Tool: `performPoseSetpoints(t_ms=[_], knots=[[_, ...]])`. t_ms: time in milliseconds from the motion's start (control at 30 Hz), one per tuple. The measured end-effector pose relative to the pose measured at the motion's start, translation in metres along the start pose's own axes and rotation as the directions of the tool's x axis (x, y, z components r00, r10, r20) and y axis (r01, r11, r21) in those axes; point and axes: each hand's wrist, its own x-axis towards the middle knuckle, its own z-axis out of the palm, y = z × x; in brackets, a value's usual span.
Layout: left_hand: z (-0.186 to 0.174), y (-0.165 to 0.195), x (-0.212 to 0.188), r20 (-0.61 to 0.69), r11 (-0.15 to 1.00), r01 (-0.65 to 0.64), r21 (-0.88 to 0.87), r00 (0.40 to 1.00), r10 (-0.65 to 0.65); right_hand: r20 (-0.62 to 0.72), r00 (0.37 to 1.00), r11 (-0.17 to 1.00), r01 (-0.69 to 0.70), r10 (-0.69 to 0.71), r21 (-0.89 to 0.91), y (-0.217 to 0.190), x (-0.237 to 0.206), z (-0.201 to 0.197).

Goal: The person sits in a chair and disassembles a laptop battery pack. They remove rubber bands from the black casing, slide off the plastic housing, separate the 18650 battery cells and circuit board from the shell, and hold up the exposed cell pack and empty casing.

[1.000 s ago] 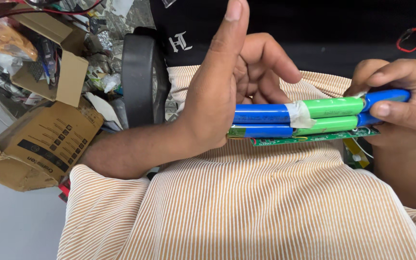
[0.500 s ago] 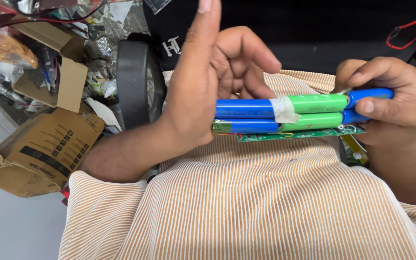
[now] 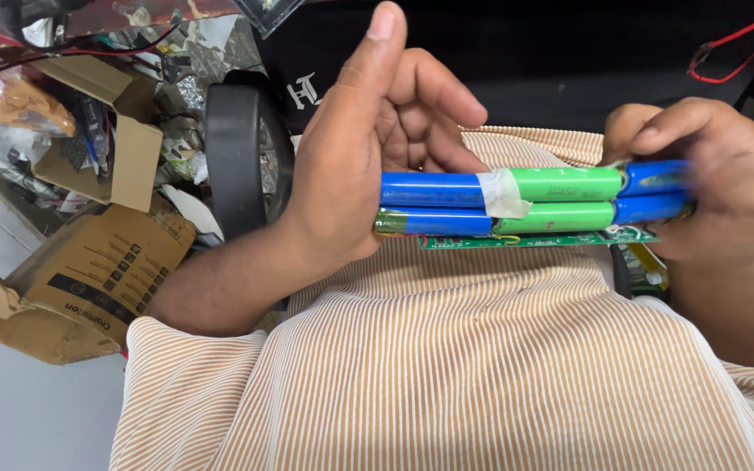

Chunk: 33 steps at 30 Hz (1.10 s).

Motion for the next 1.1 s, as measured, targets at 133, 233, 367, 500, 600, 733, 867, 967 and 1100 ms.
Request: performPoseSetpoints(t_ms=[133,233,367,500,600,733,867,967,1100], knots=[[0.003,-0.001,-0.004,0.021,0.982,-0.092,0.166,0.996,0.09,-0.001,0.999,0.991,0.045,-0.045,-0.125,0.006,-0.002,-0.011],[0.006,-0.002,-0.01,0.052,0.954,-0.163,0.251,0.987,0.155,-0.029,0.996,0.969,0.074,-0.083,-0.235,0.01,-0.007,-0.014],[0.007,-0.003,-0.019,0.096,0.949,-0.209,0.235,0.977,0.191,0.041,0.992,0.968,0.128,-0.122,-0.214,0.012,-0.006,-0.017],[0.007,-0.005,-0.02,0.133,0.903,-0.297,0.311,0.954,0.268,0.066,0.988,0.971,0.151,-0.141,-0.183,0.012,-0.003,-0.018],[0.007,-0.007,-0.019,0.143,0.893,-0.323,0.313,0.946,0.292,0.025,0.989,0.97,0.151,-0.149,-0.189,0.013,-0.003,-0.017],[0.005,-0.007,-0.019,0.131,0.907,-0.296,0.3,0.954,0.268,0.002,0.991,0.972,0.132,-0.134,-0.192,0.015,-0.005,-0.015],[0.003,-0.005,-0.015,0.075,0.973,-0.154,0.173,0.987,0.143,-0.057,0.993,0.972,0.087,-0.102,-0.216,0.014,-0.005,-0.014],[0.0,-0.007,-0.002,0.022,1.0,0.006,-0.028,1.0,-0.006,-0.086,0.994,0.969,0.046,-0.069,-0.242,0.011,-0.005,-0.013],[-0.002,-0.012,0.003,0.006,0.991,0.105,-0.089,0.994,-0.105,-0.097,0.995,0.984,0.017,-0.035,-0.179,0.009,-0.004,-0.014]])
